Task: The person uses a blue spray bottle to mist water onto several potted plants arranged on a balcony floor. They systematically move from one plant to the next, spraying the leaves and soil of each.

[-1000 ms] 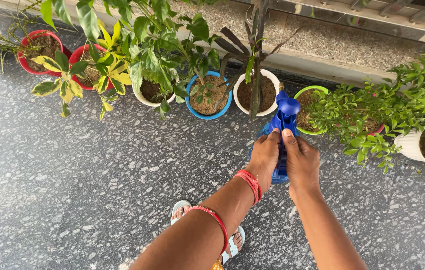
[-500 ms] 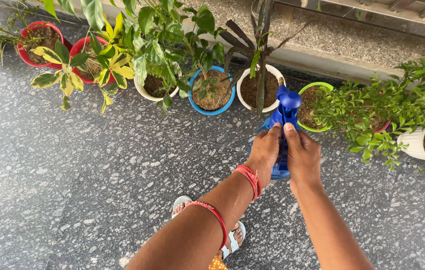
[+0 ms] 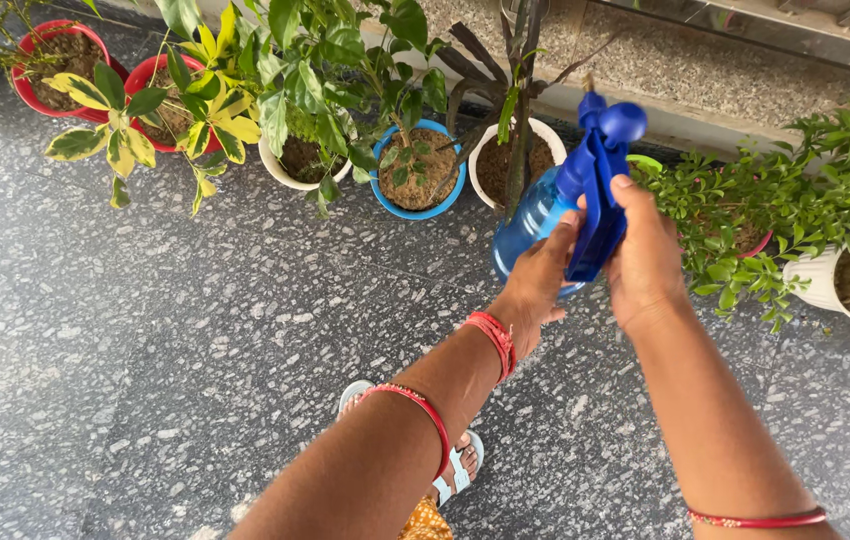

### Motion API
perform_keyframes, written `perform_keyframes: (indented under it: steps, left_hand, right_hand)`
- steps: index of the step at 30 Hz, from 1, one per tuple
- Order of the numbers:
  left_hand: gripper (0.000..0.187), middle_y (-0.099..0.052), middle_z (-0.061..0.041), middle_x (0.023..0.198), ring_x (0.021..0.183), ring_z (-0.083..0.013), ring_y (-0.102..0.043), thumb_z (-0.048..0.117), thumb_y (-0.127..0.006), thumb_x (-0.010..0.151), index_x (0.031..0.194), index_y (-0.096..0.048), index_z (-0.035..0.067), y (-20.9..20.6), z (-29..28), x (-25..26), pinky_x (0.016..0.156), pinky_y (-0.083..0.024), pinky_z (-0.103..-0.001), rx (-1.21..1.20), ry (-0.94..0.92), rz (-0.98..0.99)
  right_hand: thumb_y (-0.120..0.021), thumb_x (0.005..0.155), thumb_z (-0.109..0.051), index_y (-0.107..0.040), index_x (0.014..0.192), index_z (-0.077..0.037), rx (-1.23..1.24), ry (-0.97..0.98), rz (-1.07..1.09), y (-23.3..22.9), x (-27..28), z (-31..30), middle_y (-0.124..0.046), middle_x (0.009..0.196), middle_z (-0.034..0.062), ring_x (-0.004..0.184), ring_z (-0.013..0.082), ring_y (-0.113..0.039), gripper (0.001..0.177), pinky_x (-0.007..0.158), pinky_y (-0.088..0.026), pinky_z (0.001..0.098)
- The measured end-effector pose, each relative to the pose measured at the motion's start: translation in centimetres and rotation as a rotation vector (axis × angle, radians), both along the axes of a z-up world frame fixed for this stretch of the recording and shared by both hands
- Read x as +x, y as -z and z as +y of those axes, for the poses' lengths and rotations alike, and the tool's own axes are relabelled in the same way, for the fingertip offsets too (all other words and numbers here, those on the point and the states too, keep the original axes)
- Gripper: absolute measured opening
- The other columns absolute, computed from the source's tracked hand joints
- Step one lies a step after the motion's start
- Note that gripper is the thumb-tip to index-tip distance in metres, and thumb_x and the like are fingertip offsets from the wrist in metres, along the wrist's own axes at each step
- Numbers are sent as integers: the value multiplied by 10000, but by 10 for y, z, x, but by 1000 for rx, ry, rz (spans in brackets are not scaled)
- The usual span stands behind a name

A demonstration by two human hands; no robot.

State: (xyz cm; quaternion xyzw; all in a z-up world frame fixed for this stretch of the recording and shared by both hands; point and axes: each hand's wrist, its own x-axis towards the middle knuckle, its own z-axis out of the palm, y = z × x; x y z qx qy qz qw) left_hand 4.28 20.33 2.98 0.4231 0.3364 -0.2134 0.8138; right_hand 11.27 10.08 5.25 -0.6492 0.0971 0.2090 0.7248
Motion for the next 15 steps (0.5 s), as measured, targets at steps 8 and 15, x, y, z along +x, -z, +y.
perform_keyframes:
  steps: [8,15]
  left_hand:
    - [668,-577,-120,1353,1221,-290,-598,603,-418,979,1410,-483,96,21,-17,-9,979,-488,-542,-251,-74,-148]
    - [635,-572,-117,1307,1151,-258,-581,583,-405,992,1383,-527,99,21,-20,-12,954,-518,-530,-272,-86,-136]
  right_hand:
    - [-541,973,-354,-655,1071,-23,-144,-8,-46,-6,-3,-8,-711,890,121,779,233,-692,363,703,-591,379]
    - [-530,967,-458,-648,1026,-62,-32,5,44,-3,-9,-15,-688,878,102,797,232,-686,418,725,-577,400]
